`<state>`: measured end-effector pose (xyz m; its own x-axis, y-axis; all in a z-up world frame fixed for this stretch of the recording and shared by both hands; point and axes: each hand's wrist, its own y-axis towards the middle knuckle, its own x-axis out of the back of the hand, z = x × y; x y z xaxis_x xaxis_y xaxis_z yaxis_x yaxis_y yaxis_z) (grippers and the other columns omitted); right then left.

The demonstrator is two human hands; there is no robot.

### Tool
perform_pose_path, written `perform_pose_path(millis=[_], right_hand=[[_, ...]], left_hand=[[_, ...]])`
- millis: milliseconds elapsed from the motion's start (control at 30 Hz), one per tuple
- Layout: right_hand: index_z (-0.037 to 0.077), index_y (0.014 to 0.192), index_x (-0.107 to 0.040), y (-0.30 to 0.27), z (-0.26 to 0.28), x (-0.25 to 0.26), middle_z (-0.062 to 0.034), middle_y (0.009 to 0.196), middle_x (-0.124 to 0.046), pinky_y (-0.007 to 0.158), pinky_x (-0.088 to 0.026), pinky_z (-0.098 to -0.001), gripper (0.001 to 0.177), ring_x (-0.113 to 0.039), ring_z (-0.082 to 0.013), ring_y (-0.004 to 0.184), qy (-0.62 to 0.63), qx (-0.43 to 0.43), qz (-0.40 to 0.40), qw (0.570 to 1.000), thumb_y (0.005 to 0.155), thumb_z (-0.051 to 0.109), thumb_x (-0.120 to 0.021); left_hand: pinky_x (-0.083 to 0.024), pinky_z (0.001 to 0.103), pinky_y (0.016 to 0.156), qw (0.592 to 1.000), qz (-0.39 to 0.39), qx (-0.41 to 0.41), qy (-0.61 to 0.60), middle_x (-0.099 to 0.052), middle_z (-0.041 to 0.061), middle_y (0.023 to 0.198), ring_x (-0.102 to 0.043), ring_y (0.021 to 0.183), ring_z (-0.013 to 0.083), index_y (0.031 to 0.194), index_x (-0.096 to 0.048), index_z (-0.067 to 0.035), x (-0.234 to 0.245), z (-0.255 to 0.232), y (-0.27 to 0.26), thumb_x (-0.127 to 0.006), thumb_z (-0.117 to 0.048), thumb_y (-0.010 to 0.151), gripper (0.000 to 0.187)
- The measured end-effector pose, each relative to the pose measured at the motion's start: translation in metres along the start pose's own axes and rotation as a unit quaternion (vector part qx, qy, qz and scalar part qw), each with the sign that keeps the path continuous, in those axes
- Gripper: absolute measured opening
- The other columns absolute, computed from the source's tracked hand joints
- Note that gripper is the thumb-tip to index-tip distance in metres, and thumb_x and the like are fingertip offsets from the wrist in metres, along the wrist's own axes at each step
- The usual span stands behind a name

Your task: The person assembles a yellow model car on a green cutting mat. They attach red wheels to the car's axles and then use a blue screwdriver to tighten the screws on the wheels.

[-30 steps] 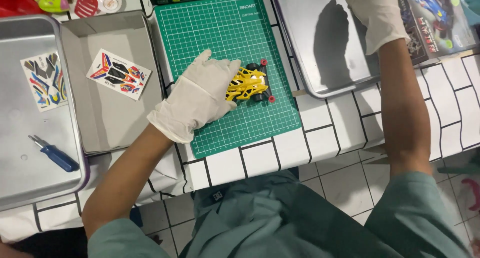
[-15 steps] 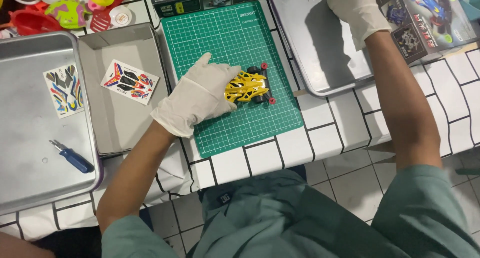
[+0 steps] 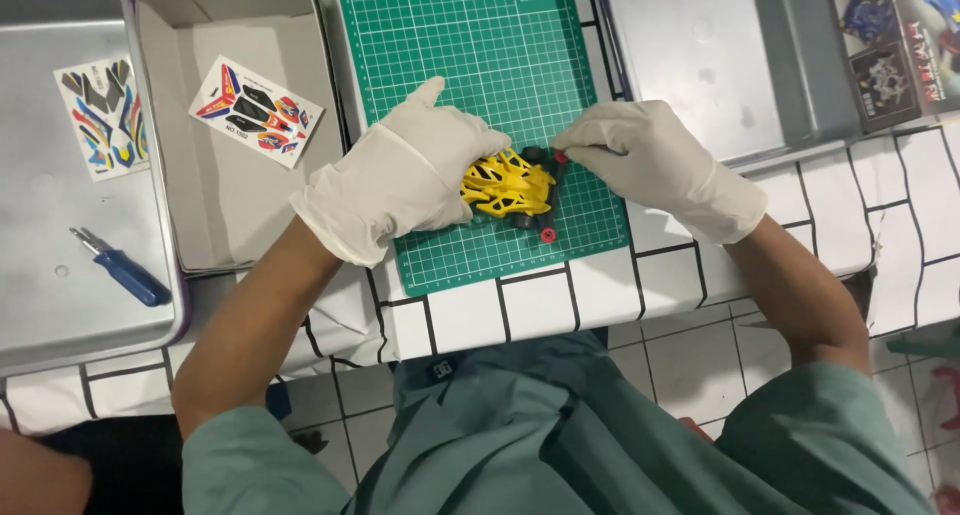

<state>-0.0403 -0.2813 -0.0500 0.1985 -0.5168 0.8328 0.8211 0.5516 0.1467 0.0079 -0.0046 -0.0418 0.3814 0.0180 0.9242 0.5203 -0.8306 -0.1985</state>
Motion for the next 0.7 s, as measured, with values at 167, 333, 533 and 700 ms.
perform_pose_path(millis=[167,333,533,700], right_hand=[[-0.003,0.110,-0.078,0.002,0.000,-0.001,-0.0151,0.105,-0.076,0.085,-0.062,-0.0344,0.014,-0.072,-0.0263,0.093,0.026,-0.016,0.000,1.000,0.099,0.003,-0.071],[0.000,0.110,-0.080,-0.001,-0.006,-0.003,-0.0124,0.107,-0.075,0.087,-0.060,-0.0314,0.013,-0.071,-0.0226,0.094,0.011,-0.020,-0.018,1.000,0.100,0.002,-0.072],[-0.002,0.105,-0.078,-0.001,-0.010,-0.006,-0.0136,0.103,-0.075,0.079,-0.060,-0.0336,0.006,-0.071,-0.0248,0.090,-0.004,0.055,-0.042,0.998,0.100,-0.002,-0.076],[-0.003,0.107,-0.078,-0.002,-0.012,-0.009,-0.0150,0.103,-0.074,0.076,-0.061,-0.0344,0.007,-0.071,-0.0258,0.089,-0.016,0.064,-0.043,0.997,0.100,-0.003,-0.077]], left_hand=[[-0.009,0.059,0.128,0.999,0.039,0.024,0.018,-0.073,0.005,0.114,-0.064,0.116,0.0293,0.137,-0.062,-0.023,-0.004,0.001,0.005,-0.093,-0.044,0.062,0.084],[-0.011,0.061,0.127,1.000,0.016,0.009,0.016,-0.073,0.006,0.110,-0.066,0.111,0.0302,0.136,-0.063,-0.022,-0.009,0.004,0.006,-0.092,-0.045,0.061,0.084],[-0.014,0.062,0.124,0.999,-0.019,-0.006,0.028,-0.073,0.004,0.111,-0.065,0.111,0.0298,0.135,-0.064,-0.022,-0.019,0.010,0.005,-0.092,-0.048,0.059,0.085],[-0.015,0.063,0.124,0.999,-0.041,-0.021,0.023,-0.072,0.005,0.111,-0.065,0.111,0.0302,0.135,-0.063,-0.021,-0.024,0.013,0.004,-0.091,-0.048,0.059,0.086]])
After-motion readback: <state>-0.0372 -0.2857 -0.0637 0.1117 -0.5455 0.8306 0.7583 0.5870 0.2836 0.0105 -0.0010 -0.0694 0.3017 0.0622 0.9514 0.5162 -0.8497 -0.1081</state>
